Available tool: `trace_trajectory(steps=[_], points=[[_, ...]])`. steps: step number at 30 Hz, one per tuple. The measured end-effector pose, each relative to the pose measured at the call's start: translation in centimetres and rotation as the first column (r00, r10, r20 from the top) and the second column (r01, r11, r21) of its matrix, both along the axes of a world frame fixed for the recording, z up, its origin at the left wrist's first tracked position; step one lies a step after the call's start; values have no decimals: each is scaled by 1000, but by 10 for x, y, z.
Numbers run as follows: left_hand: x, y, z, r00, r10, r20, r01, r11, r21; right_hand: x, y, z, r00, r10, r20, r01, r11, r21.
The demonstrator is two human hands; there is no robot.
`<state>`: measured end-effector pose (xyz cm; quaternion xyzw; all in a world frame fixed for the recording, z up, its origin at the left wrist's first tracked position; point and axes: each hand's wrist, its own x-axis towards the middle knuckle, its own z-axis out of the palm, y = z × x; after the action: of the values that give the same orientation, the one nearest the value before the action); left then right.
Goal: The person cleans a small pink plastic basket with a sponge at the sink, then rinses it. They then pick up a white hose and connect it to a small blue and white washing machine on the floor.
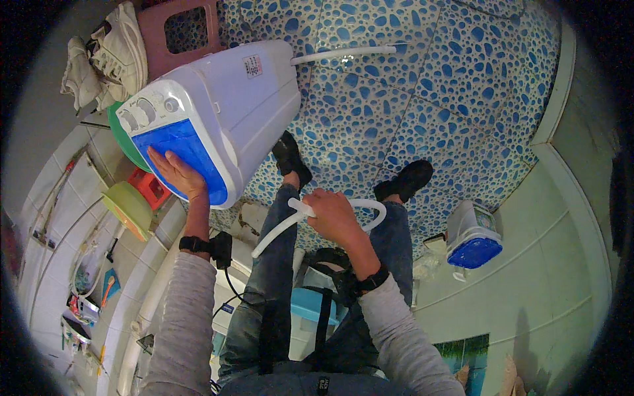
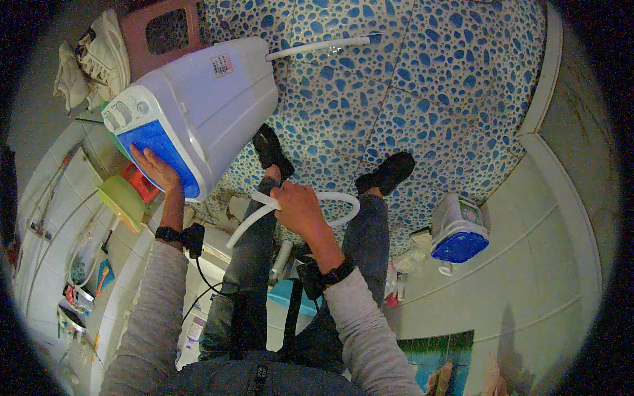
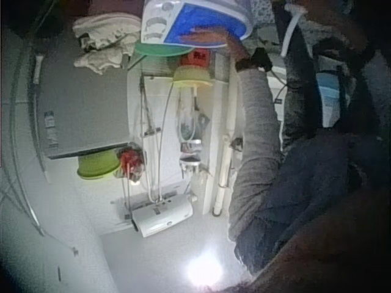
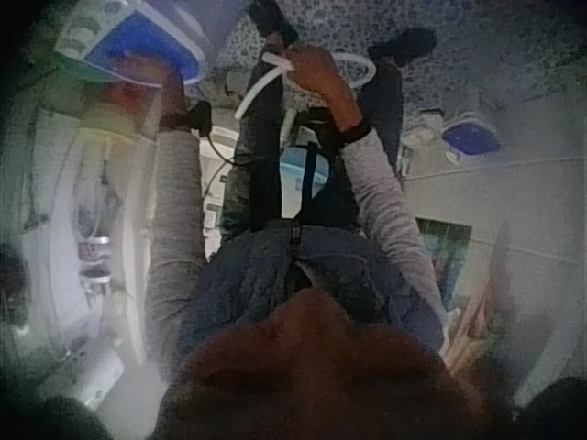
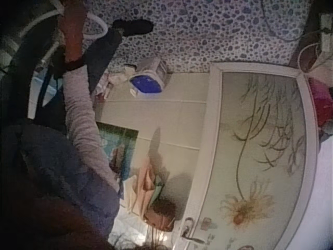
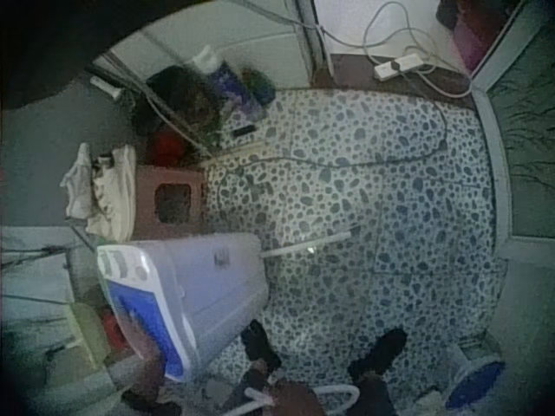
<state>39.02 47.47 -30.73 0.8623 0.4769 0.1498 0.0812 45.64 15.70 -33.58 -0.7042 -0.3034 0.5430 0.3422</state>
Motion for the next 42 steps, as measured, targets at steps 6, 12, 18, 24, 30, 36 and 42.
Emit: trace_trajectory(steps=[6, 12, 18, 24, 30, 36, 42], points=[[0, 0, 0, 1000, -2, -9, 2, 1000, 18, 3, 0, 1, 1000, 23, -4, -23, 1000, -1], [-1, 0, -1, 1000, 3, 7, -3, 1000, 7, 1, -1, 2, 1000, -4, 13, 4, 1000, 26], [-2, 1, -1, 1000, 0, 7, 0, 1000, 3, -1, 0, 2, 1000, 8, 18, -8, 1000, 18], [-1, 1, 0, 1000, 9, -9, -8, 1000, 10, 1, 3, 3, 1000, 20, 7, -20, 1000, -20], [-1, 0, 0, 1000, -8, 17, 8, 1000, 0, 5, 4, 5, 998, 58, 9, -58, 998, -24], [-2, 2, 0, 1000, -7, -2, 7, 1000, 15, 6, 4, 5, 1000, 23, -13, -24, 999, -30], [-3, 2, -1, 1000, -8, -16, 8, 1000, 23, 3, 3, 4, 1000, 18, -3, -18, 999, -29]])
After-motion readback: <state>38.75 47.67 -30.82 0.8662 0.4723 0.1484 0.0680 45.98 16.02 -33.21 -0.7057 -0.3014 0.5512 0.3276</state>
